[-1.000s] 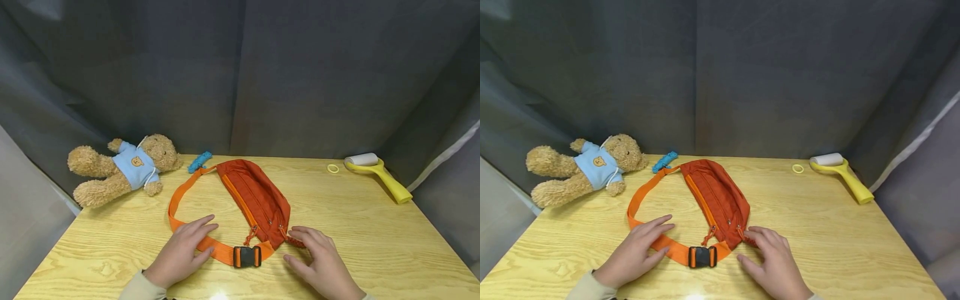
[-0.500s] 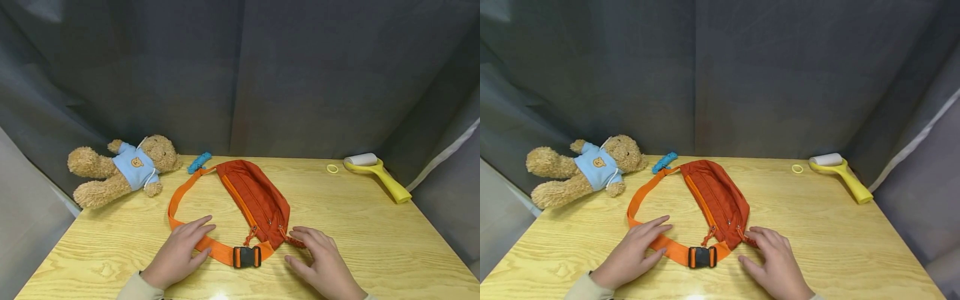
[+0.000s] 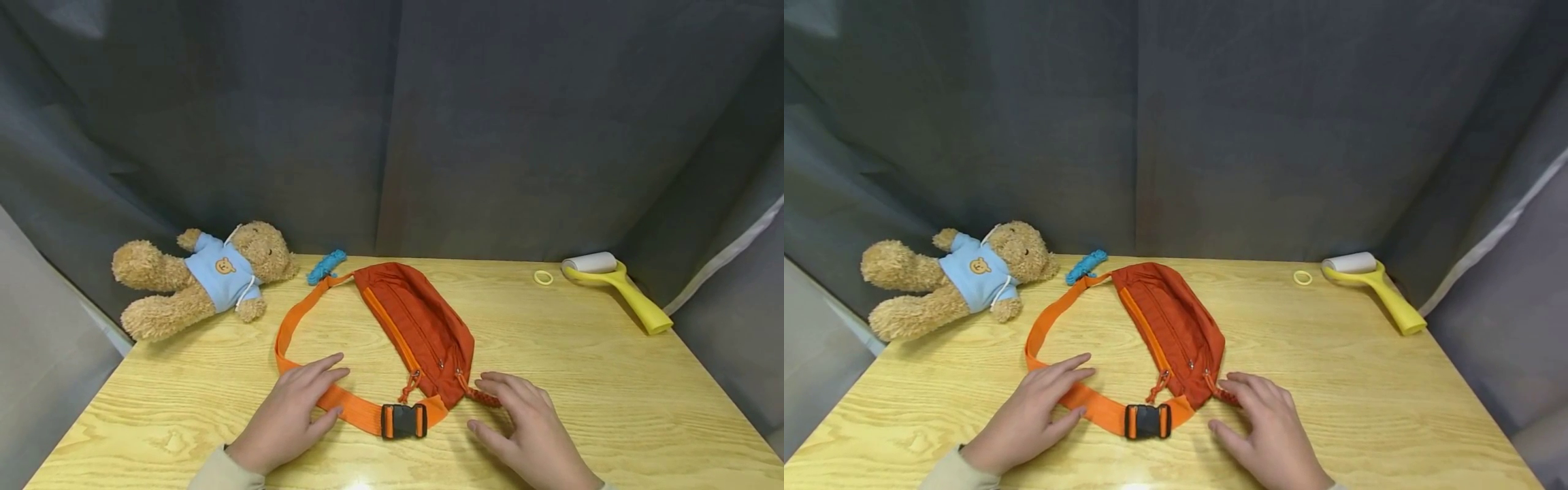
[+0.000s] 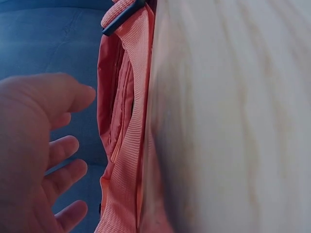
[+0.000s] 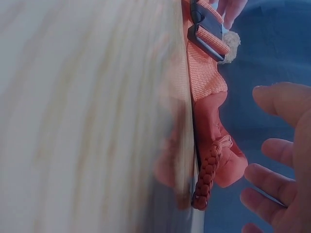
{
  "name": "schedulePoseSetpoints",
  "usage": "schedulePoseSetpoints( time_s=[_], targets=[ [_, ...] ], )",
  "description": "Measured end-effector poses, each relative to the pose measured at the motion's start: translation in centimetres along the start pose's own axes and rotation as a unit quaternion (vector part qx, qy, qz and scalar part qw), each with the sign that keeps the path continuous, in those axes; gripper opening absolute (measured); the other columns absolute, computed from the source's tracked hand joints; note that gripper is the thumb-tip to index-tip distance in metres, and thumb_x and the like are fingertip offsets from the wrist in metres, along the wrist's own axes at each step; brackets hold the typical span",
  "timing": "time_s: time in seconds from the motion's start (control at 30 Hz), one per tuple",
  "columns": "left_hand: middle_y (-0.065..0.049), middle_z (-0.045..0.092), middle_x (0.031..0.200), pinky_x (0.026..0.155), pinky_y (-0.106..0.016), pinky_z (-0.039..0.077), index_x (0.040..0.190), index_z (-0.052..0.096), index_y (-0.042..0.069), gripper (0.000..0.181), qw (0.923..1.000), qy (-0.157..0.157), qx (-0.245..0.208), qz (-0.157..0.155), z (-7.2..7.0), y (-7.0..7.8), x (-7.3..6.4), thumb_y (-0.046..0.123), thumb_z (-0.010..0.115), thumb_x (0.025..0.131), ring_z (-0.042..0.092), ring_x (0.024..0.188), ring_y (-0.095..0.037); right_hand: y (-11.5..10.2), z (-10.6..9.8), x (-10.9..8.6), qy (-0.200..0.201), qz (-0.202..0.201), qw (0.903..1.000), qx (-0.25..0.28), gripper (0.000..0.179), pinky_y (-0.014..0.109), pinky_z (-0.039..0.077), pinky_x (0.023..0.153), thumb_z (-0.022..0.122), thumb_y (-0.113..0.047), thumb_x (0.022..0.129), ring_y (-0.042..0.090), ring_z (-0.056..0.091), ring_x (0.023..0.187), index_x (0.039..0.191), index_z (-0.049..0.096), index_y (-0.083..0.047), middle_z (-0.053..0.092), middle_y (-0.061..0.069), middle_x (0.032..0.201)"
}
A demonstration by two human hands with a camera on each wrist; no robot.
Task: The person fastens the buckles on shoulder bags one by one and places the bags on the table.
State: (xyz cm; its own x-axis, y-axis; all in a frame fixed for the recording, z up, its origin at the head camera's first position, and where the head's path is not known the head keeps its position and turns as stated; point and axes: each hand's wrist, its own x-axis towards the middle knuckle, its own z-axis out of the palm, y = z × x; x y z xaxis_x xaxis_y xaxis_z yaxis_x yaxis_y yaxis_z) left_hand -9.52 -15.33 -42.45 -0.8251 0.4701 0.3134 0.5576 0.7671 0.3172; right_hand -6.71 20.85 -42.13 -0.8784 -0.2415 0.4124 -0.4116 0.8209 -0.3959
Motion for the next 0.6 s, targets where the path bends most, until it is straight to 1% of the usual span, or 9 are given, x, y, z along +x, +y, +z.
schedulePoseSetpoints(
  time_s=[0.33, 0.6],
  targets=[
    [-0.002, 0.046, 0.153, 0.106, -0.053, 0.042, 0.139, 0.060, 0.018, 0.051, 1.0000, -0.001, 0.003, 0.000, -0.17, -0.20, -0.06, 0.032, 0.075, 0.092, 0.049, 0.134, -0.023, 0.19, -0.24, -0.08, -0.001, -0.002, 1.0000, -0.004, 0.054, 0.047, 0.040, 0.093, 0.089, -0.031, 0.077, 0.025, 0.058, 0.117, 0.124, 0.067, -0.017, 0.063, -0.002, 0.127],
    [0.000, 0.046, 0.153, 0.105, -0.053, 0.043, 0.138, 0.060, 0.019, 0.050, 1.0000, 0.000, 0.007, 0.003, -0.11, -0.36, -0.18, 0.032, 0.075, 0.092, 0.049, 0.134, -0.022, 0.52, -0.28, -0.24, -0.010, -0.002, 0.9998, -0.019, 0.057, 0.048, 0.042, 0.091, 0.087, -0.035, 0.078, 0.027, 0.059, 0.117, 0.127, 0.065, -0.016, 0.063, 0.000, 0.129]
  ],
)
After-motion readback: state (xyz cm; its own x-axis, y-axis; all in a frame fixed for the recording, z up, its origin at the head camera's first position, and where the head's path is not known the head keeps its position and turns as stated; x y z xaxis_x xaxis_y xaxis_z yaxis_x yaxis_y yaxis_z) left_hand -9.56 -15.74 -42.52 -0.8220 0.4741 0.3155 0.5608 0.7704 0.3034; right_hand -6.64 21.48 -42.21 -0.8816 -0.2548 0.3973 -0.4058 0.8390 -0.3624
